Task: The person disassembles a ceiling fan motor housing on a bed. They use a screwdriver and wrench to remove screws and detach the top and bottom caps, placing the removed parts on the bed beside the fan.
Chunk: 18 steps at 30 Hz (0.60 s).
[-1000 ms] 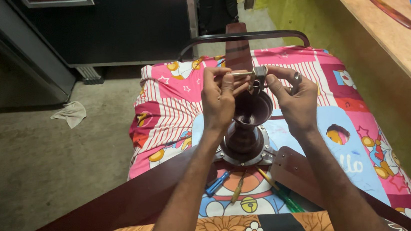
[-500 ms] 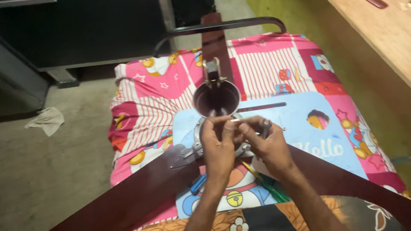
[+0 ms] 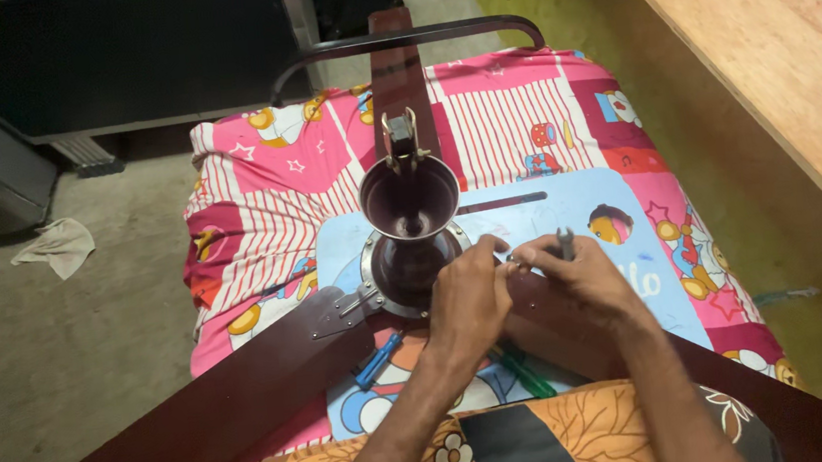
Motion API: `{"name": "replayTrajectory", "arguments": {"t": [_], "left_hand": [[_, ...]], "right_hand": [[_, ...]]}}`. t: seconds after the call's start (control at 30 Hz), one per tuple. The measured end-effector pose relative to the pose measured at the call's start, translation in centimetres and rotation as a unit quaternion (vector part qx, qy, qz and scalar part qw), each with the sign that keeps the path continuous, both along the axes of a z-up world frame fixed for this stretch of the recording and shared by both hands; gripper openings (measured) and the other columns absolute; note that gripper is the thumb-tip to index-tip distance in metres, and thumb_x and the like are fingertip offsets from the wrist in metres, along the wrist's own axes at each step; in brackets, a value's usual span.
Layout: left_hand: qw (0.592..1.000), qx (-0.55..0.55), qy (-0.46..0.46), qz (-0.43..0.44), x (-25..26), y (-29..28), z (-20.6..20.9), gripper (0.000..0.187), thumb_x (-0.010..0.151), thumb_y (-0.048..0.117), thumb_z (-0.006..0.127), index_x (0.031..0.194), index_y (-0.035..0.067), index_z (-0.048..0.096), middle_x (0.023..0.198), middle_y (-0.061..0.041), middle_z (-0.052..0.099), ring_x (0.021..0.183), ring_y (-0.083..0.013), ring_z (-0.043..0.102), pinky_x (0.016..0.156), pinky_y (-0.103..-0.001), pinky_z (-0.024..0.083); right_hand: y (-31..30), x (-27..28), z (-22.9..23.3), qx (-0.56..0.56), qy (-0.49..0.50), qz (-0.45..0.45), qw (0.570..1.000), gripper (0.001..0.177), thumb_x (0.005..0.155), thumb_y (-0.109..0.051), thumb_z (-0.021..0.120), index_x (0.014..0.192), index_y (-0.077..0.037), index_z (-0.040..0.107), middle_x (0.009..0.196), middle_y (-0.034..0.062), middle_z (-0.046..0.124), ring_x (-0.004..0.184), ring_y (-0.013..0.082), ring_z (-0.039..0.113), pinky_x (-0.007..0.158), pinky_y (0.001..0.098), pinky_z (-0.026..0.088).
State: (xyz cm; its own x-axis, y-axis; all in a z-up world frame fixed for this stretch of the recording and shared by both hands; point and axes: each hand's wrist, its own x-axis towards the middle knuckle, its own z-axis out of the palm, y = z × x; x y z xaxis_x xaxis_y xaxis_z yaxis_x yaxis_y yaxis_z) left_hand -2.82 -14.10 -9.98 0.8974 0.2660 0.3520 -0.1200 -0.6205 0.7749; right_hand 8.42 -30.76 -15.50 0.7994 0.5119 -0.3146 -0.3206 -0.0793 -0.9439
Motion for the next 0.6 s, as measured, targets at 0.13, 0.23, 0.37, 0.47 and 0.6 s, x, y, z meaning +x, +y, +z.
{"name": "replayTrajectory", "arguments": {"t": [0.13, 0.23, 0.37, 0.47, 0.6], "left_hand": [[0.998, -0.025, 0.040, -0.042, -1.6, 0.8, 2.1, 0.036, 0.087, 0.010, 0.072, 0.122, 0.007, 0.064, 0.089, -0.022, 0.073, 0.085, -0.0409, 0.071, 0.074, -0.048, 0.055], [0.992, 0.015, -0.072, -0.099, -2.7, 3.5, 5.0, 0.020, 0.091, 0.006, 0.070, 0.111, 0.009, 0.071, 0.096, -0.015, 0.077, 0.086, -0.0303, 0.077, 0.074, -0.040, 0.060], [0.992, -0.007, -0.101, -0.070, -3.8, 7.3, 8.8, 0.021, 0.089, 0.007, 0.074, 0.110, 0.008, 0.071, 0.091, -0.009, 0.076, 0.081, -0.0217, 0.077, 0.070, -0.035, 0.060], [0.991, 0.034, -0.132, 0.007, -4.2, 9.3, 10.5, 0.030, 0.087, 0.011, 0.079, 0.116, 0.009, 0.070, 0.094, -0.008, 0.072, 0.087, -0.0205, 0.073, 0.076, -0.034, 0.057], [0.956, 0.194, -0.219, 0.023, -2.5, 11.9, 12.1, 0.063, 0.074, 0.018, 0.085, 0.131, 0.005, 0.059, 0.113, -0.016, 0.064, 0.109, -0.0284, 0.059, 0.094, -0.038, 0.051]], "right_hand": [[-2.9, 6.2, -6.0, -0.229, -0.261, -0.092, 0.933, 0.020, 0.089, -0.019, 0.077, 0.099, -0.002, 0.080, 0.085, 0.0083, 0.078, 0.074, 0.0172, 0.063, 0.069, 0.0339, 0.048], [-3.9, 8.8, -11.6, -0.344, -0.333, -0.156, 0.864, 0.020, 0.084, -0.024, 0.081, 0.093, -0.006, 0.080, 0.089, 0.0122, 0.078, 0.083, 0.0261, 0.072, 0.078, 0.0402, 0.053], [-4.5, 9.6, -16.1, -0.395, -0.330, -0.175, 0.839, 0.020, 0.085, -0.025, 0.080, 0.099, -0.011, 0.079, 0.095, 0.0168, 0.076, 0.090, 0.0356, 0.072, 0.081, 0.0455, 0.053], [-4.4, 9.5, -16.6, -0.424, -0.443, -0.161, 0.773, 0.023, 0.083, -0.025, 0.084, 0.095, -0.007, 0.079, 0.098, 0.0203, 0.073, 0.095, 0.0385, 0.069, 0.082, 0.0470, 0.053], [-2.5, 8.1, -14.9, -0.369, -0.418, -0.202, 0.805, 0.023, 0.084, -0.024, 0.082, 0.100, -0.007, 0.080, 0.100, 0.0190, 0.073, 0.094, 0.0360, 0.069, 0.083, 0.0461, 0.053]]}}
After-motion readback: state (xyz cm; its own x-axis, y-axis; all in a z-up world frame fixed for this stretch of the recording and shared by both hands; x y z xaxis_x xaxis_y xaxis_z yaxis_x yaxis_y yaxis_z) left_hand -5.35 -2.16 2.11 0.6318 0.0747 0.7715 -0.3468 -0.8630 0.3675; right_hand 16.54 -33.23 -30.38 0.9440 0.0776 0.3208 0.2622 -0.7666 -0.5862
